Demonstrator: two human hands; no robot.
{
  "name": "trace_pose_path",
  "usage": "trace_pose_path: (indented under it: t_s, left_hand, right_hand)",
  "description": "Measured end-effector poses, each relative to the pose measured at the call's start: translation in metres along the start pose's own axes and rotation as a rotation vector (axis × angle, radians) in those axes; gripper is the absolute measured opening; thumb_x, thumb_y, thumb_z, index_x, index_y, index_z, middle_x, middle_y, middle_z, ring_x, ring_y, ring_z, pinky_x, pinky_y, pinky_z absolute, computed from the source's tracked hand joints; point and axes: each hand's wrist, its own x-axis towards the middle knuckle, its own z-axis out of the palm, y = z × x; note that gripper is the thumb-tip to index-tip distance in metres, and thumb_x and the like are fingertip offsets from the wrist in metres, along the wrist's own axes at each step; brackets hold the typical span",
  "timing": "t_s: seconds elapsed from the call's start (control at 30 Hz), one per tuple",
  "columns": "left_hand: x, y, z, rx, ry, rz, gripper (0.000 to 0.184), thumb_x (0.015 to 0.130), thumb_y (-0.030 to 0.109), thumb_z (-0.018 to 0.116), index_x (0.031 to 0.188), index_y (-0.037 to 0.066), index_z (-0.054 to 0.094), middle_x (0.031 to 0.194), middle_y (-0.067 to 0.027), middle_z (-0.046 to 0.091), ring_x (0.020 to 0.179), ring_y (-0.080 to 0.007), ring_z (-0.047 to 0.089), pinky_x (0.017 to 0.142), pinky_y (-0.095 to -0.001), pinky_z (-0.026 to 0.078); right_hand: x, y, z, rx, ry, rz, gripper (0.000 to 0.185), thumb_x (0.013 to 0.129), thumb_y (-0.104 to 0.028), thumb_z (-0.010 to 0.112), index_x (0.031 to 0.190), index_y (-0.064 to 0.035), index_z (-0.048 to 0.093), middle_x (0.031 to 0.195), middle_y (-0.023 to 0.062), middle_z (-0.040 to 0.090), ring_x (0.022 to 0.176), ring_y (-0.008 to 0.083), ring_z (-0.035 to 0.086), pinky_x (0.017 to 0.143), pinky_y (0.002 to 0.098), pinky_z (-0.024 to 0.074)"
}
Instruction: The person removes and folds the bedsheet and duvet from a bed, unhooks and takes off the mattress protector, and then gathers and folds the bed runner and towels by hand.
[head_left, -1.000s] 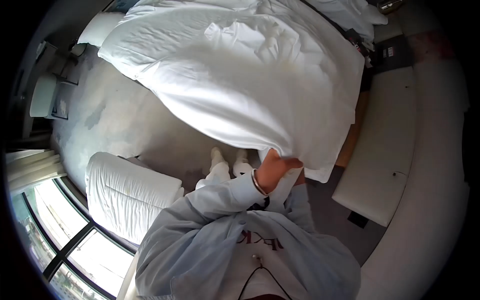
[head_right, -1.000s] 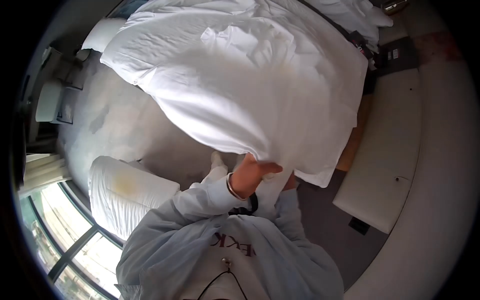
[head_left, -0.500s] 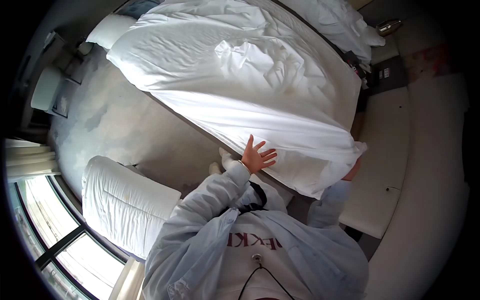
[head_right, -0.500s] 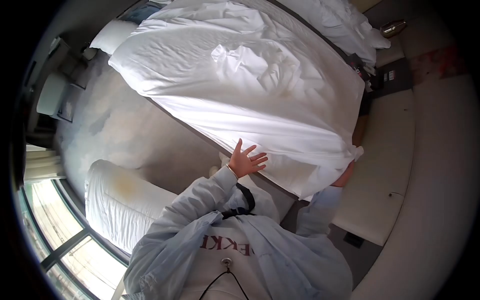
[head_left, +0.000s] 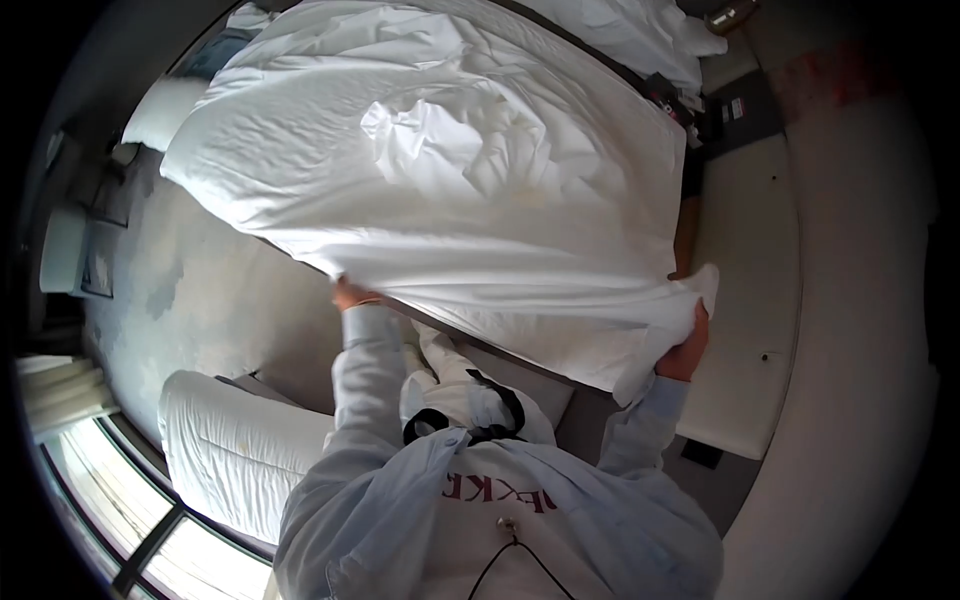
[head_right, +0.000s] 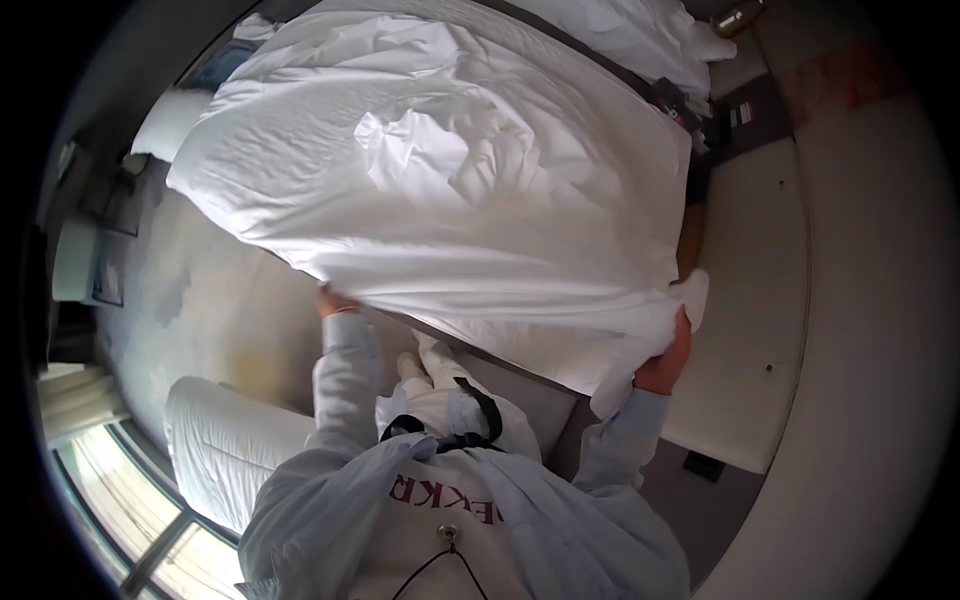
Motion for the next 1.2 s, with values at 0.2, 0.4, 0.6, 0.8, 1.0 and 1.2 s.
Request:
trace_pose_path:
  t_s: [0.2, 0.4, 0.6, 0.8, 1.0, 1.2]
  left_hand:
    - [-0.293, 0.086, 0.159, 0.184, -0.34, 0.223, 0.042, 0.08, 0.025, 0.05, 0.114, 0.0, 0.045, 0.1, -0.0163, 0.056, 0.088, -0.0295, 0.058, 0.075, -0.0413, 0.05]
    - [-0.26, 0.006, 0.139, 0.613, -0.513, 0.398, 0.043, 0.074, 0.013, 0.063, 0.111, 0.0, 0.047, 0.104, -0.0103, 0.053, 0.097, -0.0187, 0.051, 0.083, -0.0276, 0.04]
    - [-0.124, 0.074, 0.147, 0.577, -0.432, 0.317, 0.023, 0.083, 0.018, 0.053, 0.101, 0.003, 0.057, 0.099, -0.0034, 0.058, 0.083, -0.015, 0.055, 0.067, -0.0273, 0.047]
    - [-0.016, 0.147, 0.227, 0.606, -0.508, 0.457, 0.021, 0.085, 0.018, 0.051, 0.099, 0.004, 0.058, 0.085, -0.0001, 0.059, 0.068, -0.0049, 0.051, 0.057, -0.0179, 0.039]
    - [-0.079, 0.093, 0.41, 0.368, -1.163, 0.383, 0.018, 0.087, 0.015, 0.048, 0.091, 0.0, 0.057, 0.094, -0.0096, 0.06, 0.088, -0.02, 0.056, 0.08, -0.0332, 0.042]
    - [-0.038, -0.006, 0.403, 0.301, -0.891, 0.557, 0.024, 0.085, 0.025, 0.05, 0.099, 0.006, 0.052, 0.105, -0.0066, 0.052, 0.105, -0.0214, 0.045, 0.093, -0.039, 0.032]
  right_hand:
    - [0.095, 0.106, -0.093, -0.269, 0.306, -0.18, 0.049, 0.083, -0.035, 0.053, 0.114, 0.0028, 0.047, 0.109, 0.0106, 0.054, 0.091, 0.0206, 0.056, 0.076, 0.0304, 0.0469]
    - [0.072, 0.246, -0.201, -0.121, 0.511, 0.695, 0.05, 0.079, -0.035, 0.059, 0.111, 0.0035, 0.049, 0.105, 0.0106, 0.056, 0.089, 0.0208, 0.057, 0.072, 0.0339, 0.0496]
    - [0.105, 0.259, -0.275, -0.026, 0.647, 0.721, 0.05, 0.079, -0.033, 0.059, 0.112, 0.0031, 0.048, 0.105, 0.0115, 0.056, 0.09, 0.0221, 0.057, 0.075, 0.0351, 0.0492]
    - [0.238, 0.158, -0.351, -0.268, 0.622, 0.276, 0.05, 0.079, -0.032, 0.059, 0.113, 0.0027, 0.048, 0.105, 0.0124, 0.056, 0.092, 0.0234, 0.057, 0.078, 0.0363, 0.0488]
    - [0.415, -0.082, -0.316, -0.635, 0.296, -0.602, 0.05, 0.079, -0.031, 0.06, 0.114, 0.0023, 0.047, 0.105, 0.0133, 0.056, 0.093, 0.0247, 0.057, 0.081, 0.0375, 0.0485]
    - [0.393, -0.139, -0.227, 0.861, -0.288, -0.243, 0.049, 0.087, -0.028, 0.045, 0.124, 0.0035, 0.038, 0.125, 0.0207, 0.042, 0.118, 0.0316, 0.037, 0.103, 0.0441, 0.0252]
